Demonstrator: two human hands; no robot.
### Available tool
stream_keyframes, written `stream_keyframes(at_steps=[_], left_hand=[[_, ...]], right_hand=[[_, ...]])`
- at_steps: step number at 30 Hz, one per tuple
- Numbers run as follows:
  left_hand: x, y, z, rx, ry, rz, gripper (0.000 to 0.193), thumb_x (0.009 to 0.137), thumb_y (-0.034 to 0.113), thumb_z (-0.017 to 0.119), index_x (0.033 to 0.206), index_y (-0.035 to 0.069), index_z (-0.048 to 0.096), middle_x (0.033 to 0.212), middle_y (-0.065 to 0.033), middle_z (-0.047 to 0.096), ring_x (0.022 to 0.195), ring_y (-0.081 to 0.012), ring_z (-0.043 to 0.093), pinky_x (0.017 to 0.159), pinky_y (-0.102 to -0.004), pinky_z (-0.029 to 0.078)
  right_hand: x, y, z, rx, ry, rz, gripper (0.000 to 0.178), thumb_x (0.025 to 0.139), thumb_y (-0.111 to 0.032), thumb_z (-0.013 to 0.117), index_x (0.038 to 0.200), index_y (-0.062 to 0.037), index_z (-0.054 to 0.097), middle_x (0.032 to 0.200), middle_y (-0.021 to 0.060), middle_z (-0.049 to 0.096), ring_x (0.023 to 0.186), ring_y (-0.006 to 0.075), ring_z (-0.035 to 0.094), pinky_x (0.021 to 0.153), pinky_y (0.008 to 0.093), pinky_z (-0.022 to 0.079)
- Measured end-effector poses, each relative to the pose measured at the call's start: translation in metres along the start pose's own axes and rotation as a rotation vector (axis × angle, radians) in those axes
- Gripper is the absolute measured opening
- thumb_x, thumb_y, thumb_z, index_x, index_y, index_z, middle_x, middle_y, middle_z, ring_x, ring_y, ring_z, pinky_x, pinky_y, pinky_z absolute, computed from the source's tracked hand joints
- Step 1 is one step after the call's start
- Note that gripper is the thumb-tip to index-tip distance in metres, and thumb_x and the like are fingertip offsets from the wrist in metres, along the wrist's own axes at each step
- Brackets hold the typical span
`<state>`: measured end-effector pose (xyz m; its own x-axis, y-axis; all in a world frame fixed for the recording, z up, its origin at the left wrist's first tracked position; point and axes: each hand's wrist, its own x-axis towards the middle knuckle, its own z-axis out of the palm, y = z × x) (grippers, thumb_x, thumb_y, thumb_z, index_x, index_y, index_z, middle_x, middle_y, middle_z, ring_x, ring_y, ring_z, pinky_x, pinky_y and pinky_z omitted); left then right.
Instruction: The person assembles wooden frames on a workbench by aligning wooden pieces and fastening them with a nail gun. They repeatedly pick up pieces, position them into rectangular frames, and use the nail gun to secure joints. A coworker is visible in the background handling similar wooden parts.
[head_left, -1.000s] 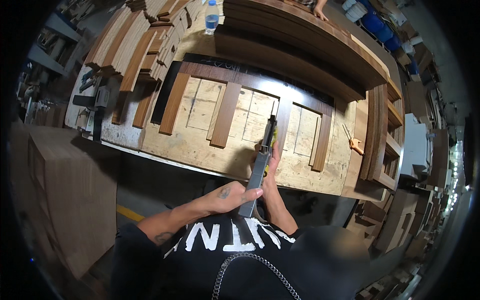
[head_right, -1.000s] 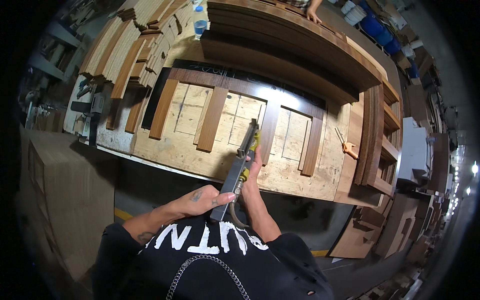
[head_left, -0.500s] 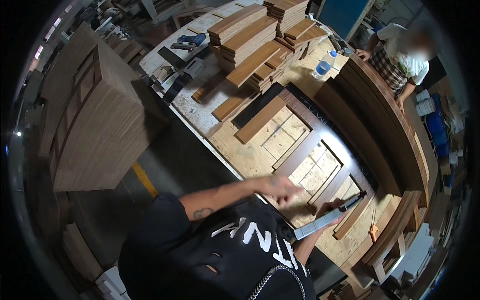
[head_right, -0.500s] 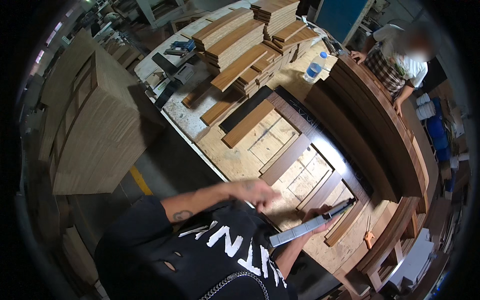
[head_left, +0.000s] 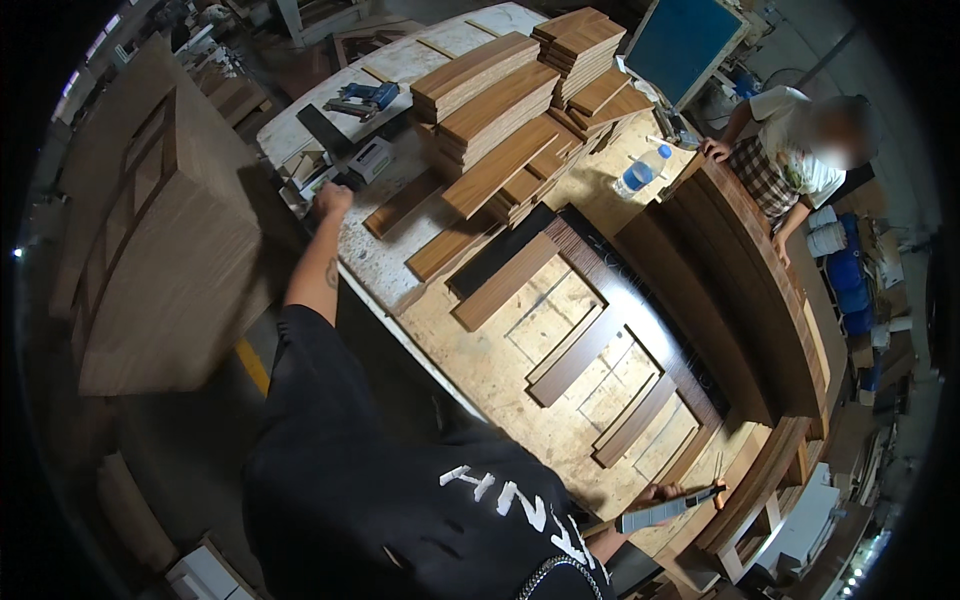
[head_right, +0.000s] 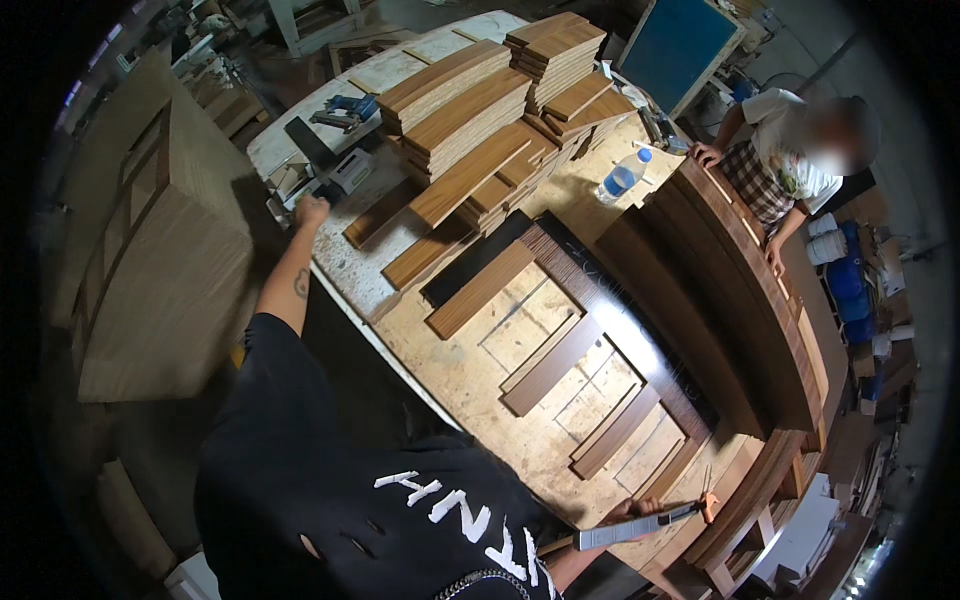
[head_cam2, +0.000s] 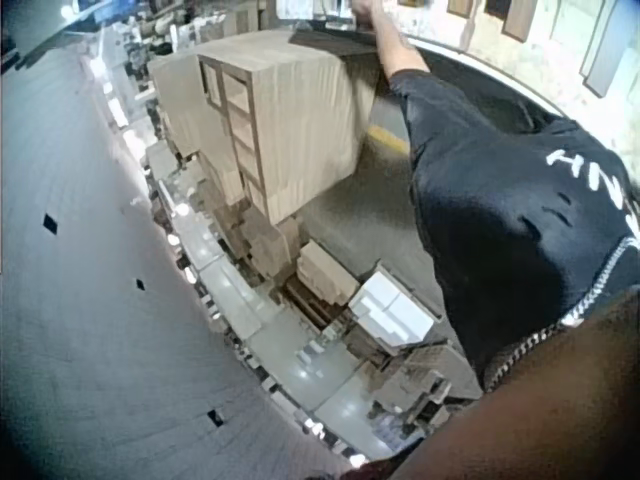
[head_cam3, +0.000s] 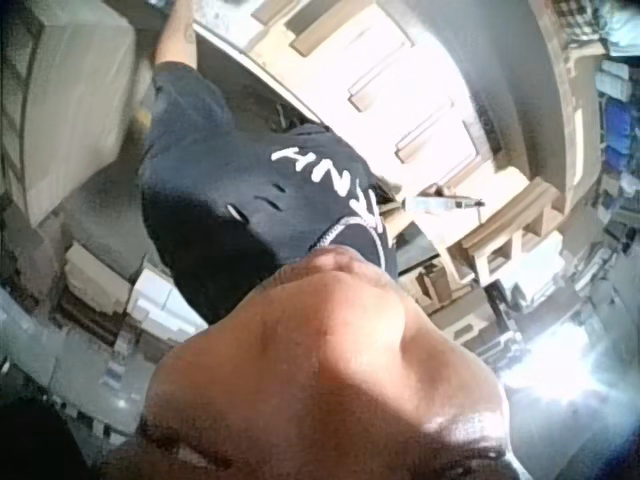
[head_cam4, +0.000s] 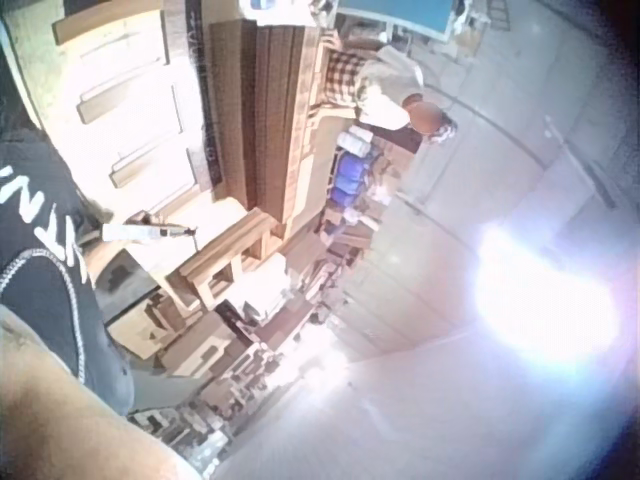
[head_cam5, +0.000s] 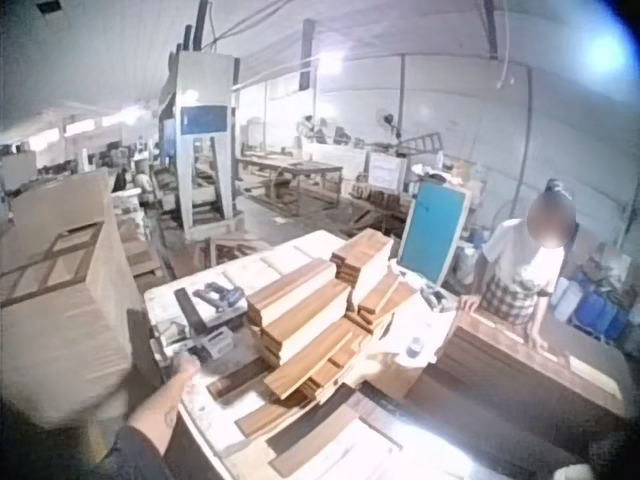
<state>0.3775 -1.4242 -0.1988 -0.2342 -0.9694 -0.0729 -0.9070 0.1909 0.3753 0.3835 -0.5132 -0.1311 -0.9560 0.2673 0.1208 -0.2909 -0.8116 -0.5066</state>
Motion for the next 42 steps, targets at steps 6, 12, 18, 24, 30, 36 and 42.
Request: stream_keyframes(at_steps=[6,12,18,24,30,36,42], left_hand=[[0.067,-0.029,-0.008,0.051,0.062,0.022,0.035,0.089,0.018,0.065,0.121,0.005,0.063,0.126,-0.0223,0.063,0.117,-0.0422,0.061,0.099,-0.0517,0.051],[0.133,-0.071,-0.008,0.062,0.020,-0.021,0.031,0.092,0.019,0.064,0.118,0.003,0.065,0.124,-0.0224,0.066,0.120,-0.0402,0.061,0.100,-0.0501,0.051],[0.191,-0.113,0.019,0.216,-0.081,0.019,0.043,0.095,0.022,0.058,0.134,0.002,0.060,0.137,-0.0225,0.060,0.124,-0.0387,0.059,0.103,-0.0500,0.049],[0.246,-0.125,0.060,0.270,0.003,0.215,0.018,0.089,0.011,0.058,0.097,0.001,0.069,0.108,-0.0236,0.070,0.101,-0.0386,0.067,0.093,-0.0490,0.053],[0.241,-0.152,0.048,0.414,-0.011,0.428,0.015,0.084,0.010,0.060,0.085,-0.002,0.067,0.097,-0.0270,0.069,0.094,-0.0394,0.067,0.087,-0.0526,0.054],[0.197,-0.133,0.029,0.281,-0.034,0.433,0.045,0.087,0.027,0.063,0.122,0.000,0.063,0.115,-0.0292,0.066,0.107,-0.0483,0.062,0.092,-0.0542,0.051],[0.181,-0.114,0.009,-0.254,0.017,0.120,0.023,0.104,0.018,0.047,0.114,0.002,0.060,0.100,-0.0201,0.065,0.091,-0.0396,0.062,0.085,-0.0489,0.048]], right_hand=[[-0.006,-0.004,0.046,0.431,0.055,0.146,0.010,0.098,-0.008,0.059,0.097,-0.0057,0.049,0.078,-0.0004,0.047,0.063,0.0091,0.051,0.057,0.0223,0.046],[0.007,-0.006,0.016,0.373,0.097,0.132,0.011,0.103,-0.016,0.048,0.099,-0.0055,0.049,0.078,-0.0028,0.037,0.062,0.0079,0.038,0.059,0.0226,0.038],[0.009,0.011,0.010,-0.008,0.055,0.104,0.046,0.102,-0.041,0.056,0.117,0.0015,0.063,0.099,0.0132,0.070,0.075,0.0174,0.067,0.067,0.0320,0.060],[0.006,0.048,0.072,0.076,0.106,0.179,0.047,0.102,-0.045,0.056,0.122,-0.0036,0.065,0.101,0.0125,0.073,0.074,0.0195,0.071,0.063,0.0303,0.061],[0.009,0.049,0.063,0.098,0.054,0.253,0.049,0.103,-0.045,0.054,0.121,-0.0001,0.065,0.104,0.0142,0.072,0.069,0.0186,0.069,0.059,0.0313,0.059],[0.007,0.068,0.102,-0.122,0.271,0.216,0.044,0.102,-0.044,0.056,0.113,-0.0034,0.067,0.087,0.0088,0.071,0.059,0.0117,0.064,0.053,0.0248,0.054],[0.015,0.076,0.109,0.040,0.217,0.358,0.032,0.101,-0.041,0.061,0.094,-0.0104,0.064,0.069,-0.0031,0.056,0.050,0.0017,0.045,0.051,0.0189,0.046]])
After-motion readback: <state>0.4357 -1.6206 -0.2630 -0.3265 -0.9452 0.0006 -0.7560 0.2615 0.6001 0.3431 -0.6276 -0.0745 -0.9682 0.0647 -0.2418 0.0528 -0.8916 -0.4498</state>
